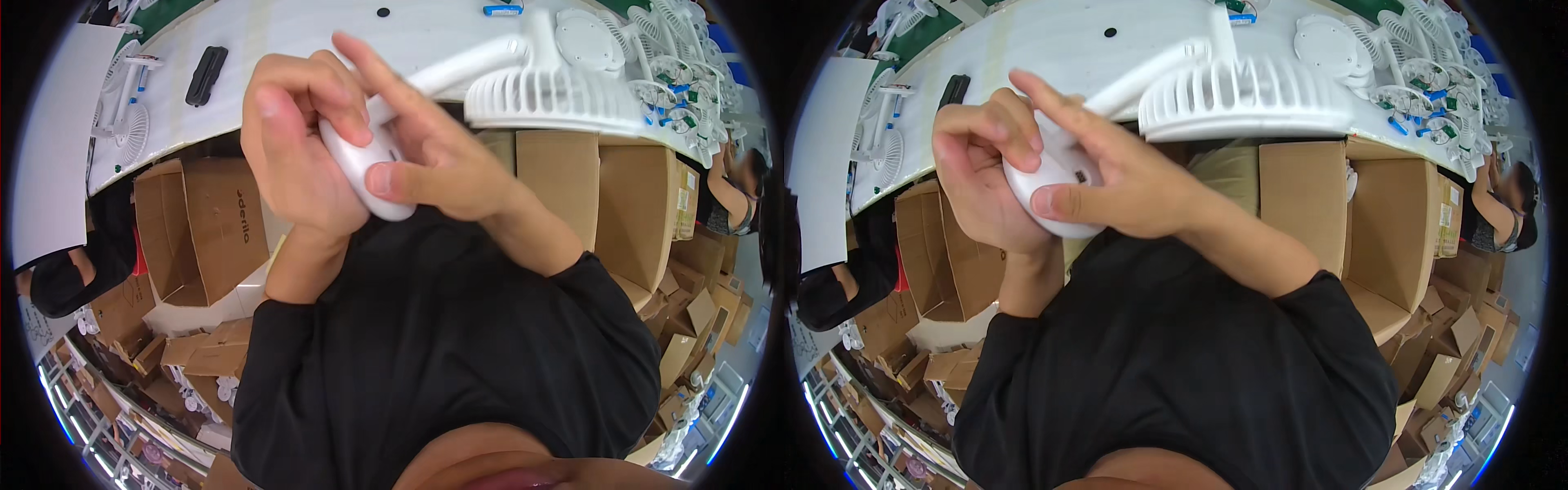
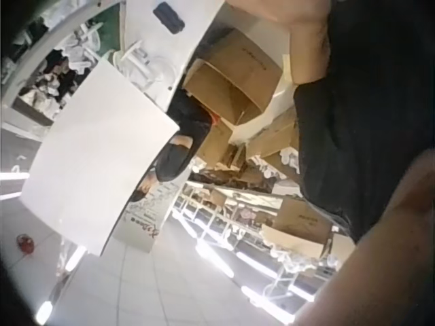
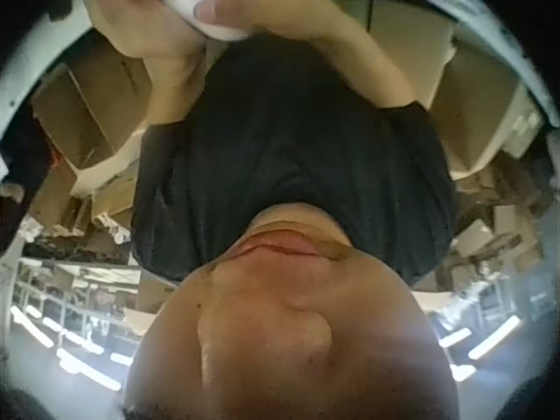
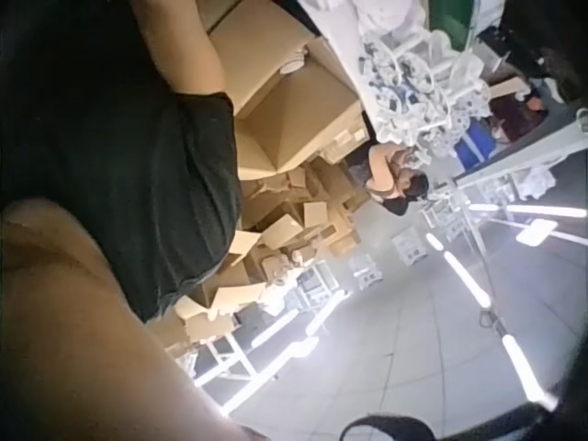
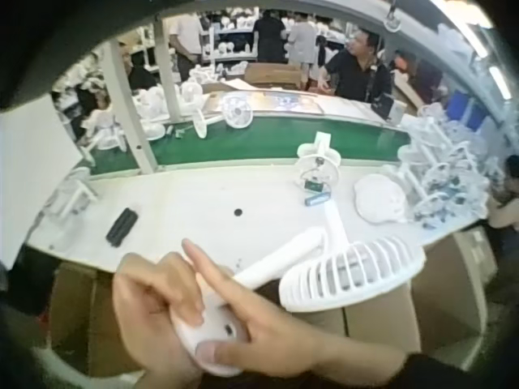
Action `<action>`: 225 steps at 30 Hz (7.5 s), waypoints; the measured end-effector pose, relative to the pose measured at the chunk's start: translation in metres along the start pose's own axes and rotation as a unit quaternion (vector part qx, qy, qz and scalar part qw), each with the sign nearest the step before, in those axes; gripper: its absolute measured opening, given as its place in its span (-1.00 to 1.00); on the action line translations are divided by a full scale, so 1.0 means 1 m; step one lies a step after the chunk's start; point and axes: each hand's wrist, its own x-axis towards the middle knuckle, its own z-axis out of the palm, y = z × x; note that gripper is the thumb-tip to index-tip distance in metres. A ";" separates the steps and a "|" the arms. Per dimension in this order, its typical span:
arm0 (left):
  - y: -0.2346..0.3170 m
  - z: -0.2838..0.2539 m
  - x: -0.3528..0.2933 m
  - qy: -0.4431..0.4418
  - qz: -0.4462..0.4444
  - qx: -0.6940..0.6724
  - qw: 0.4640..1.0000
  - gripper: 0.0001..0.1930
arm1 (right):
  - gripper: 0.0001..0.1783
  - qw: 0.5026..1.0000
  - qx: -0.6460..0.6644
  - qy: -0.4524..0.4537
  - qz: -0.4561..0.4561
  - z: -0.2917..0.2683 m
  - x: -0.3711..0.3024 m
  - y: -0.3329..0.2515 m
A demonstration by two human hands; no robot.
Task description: Assemble small portable fans by connecting bases, motors, and housings at an assembly bench.
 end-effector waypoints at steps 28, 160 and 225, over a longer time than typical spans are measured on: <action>-0.070 -0.040 0.058 0.244 0.031 0.059 0.967 -0.72 | -0.43 0.907 -0.391 0.114 -0.112 -0.047 0.049 0.021; -0.076 0.004 0.065 -0.058 -0.142 0.124 0.980 -0.82 | -0.69 0.832 -0.476 0.205 -0.197 -0.125 0.056 -0.059; -0.100 0.010 0.078 0.049 -0.094 0.231 0.967 -0.83 | -0.66 0.786 -0.405 0.463 -0.062 -0.243 -0.014 -0.024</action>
